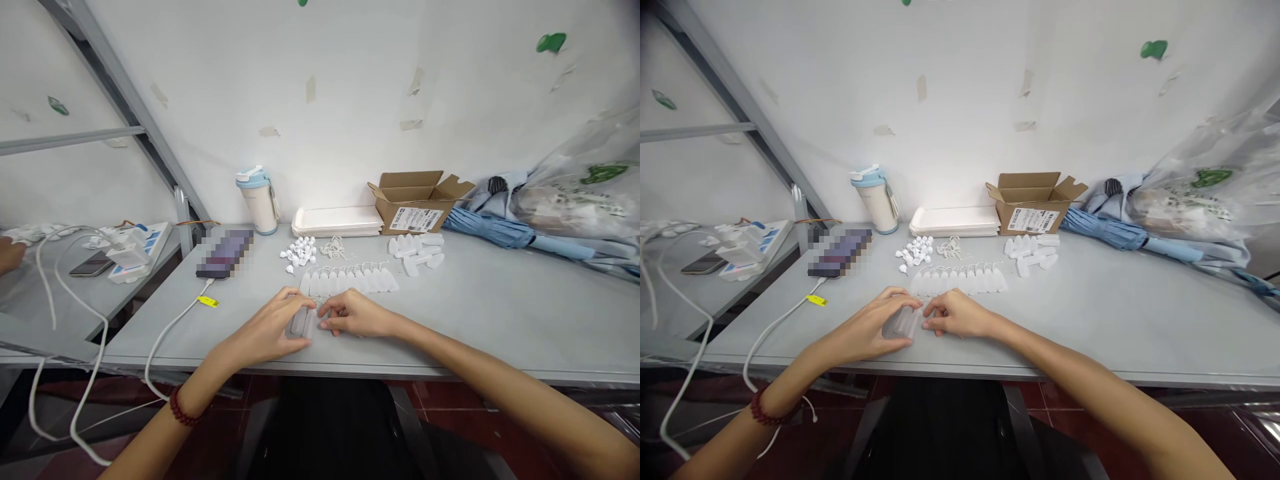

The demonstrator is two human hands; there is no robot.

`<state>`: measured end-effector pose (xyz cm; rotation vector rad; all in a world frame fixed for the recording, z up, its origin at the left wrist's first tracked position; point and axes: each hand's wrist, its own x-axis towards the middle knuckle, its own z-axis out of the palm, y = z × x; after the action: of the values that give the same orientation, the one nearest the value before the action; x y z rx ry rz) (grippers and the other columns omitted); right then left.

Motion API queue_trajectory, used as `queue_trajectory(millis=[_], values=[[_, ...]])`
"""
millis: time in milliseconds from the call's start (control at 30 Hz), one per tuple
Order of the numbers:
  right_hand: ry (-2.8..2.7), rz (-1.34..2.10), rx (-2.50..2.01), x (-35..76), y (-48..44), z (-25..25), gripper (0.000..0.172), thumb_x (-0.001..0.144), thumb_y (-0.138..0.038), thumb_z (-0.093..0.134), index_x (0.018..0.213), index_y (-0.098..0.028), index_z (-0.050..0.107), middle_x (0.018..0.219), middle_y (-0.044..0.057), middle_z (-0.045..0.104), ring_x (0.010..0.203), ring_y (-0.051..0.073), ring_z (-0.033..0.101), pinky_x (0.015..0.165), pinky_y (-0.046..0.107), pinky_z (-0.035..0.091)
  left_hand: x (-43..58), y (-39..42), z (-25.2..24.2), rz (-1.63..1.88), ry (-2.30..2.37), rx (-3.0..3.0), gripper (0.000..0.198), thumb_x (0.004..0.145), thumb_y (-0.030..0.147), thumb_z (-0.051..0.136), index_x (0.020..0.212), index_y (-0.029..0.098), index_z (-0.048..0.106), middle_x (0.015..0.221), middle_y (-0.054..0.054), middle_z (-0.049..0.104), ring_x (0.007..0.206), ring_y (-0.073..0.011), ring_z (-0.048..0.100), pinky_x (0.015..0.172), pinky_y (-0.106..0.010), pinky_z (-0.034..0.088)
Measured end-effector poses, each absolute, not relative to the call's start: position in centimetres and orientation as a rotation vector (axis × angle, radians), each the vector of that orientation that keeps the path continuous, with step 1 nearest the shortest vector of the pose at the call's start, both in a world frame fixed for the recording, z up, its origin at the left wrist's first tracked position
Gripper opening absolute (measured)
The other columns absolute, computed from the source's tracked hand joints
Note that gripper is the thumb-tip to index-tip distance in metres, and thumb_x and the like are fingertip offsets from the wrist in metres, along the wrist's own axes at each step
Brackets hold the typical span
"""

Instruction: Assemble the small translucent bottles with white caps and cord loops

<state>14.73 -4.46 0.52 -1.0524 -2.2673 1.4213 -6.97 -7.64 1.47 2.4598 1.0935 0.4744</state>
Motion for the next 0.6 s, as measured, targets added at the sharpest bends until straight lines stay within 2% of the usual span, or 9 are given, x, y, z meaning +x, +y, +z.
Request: queue_trajectory(millis=[200,400,600], values=[[-2.296,1.31,-1.018,14.6,-4.4,0.3,0.027,0.08,-0.031,0.061,0.097,-0.011,0.067,0.056,0.0,0.063,0.046,0.008,0.045,0.049,0.02,0.036,-7.2,-7.4,1.0,0.526,1.128,2.454,0.045,0.074,0.02,0.064,0.117,0.022,0.05,0.114,-0.007,0.056,0.116,-0.0238,0.044,0.095,-0.039,0.045],[-2.296,1.286,-1.018,14.6,-4.3,0.2,0.032,0.08,-0.034,0.061,0.1,-0.01,0.067,0.056,0.001,0.064,0.049,0.01,0.047,0.05,0.021,0.036,-8.1,-7.4,0.6,0.56,1.133,2.448,0.05,0.072,0.034,0.07,0.116,0.023,0.05,0.12,-0.008,0.055,0.116,-0.0262,0.045,0.095,-0.044,0.044],[-2.318,1.273,-1.013,14.6,-4.3,0.0,0.034,0.081,-0.035,0.06,0.102,-0.009,0.067,0.057,0.002,0.065,0.051,0.011,0.05,0.051,0.022,0.038,-8.7,-7.3,0.4,0.516,1.18,2.397,0.052,0.072,0.042,0.07,0.117,0.025,0.052,0.124,-0.008,0.055,0.112,-0.0253,0.052,0.089,-0.039,0.048]])
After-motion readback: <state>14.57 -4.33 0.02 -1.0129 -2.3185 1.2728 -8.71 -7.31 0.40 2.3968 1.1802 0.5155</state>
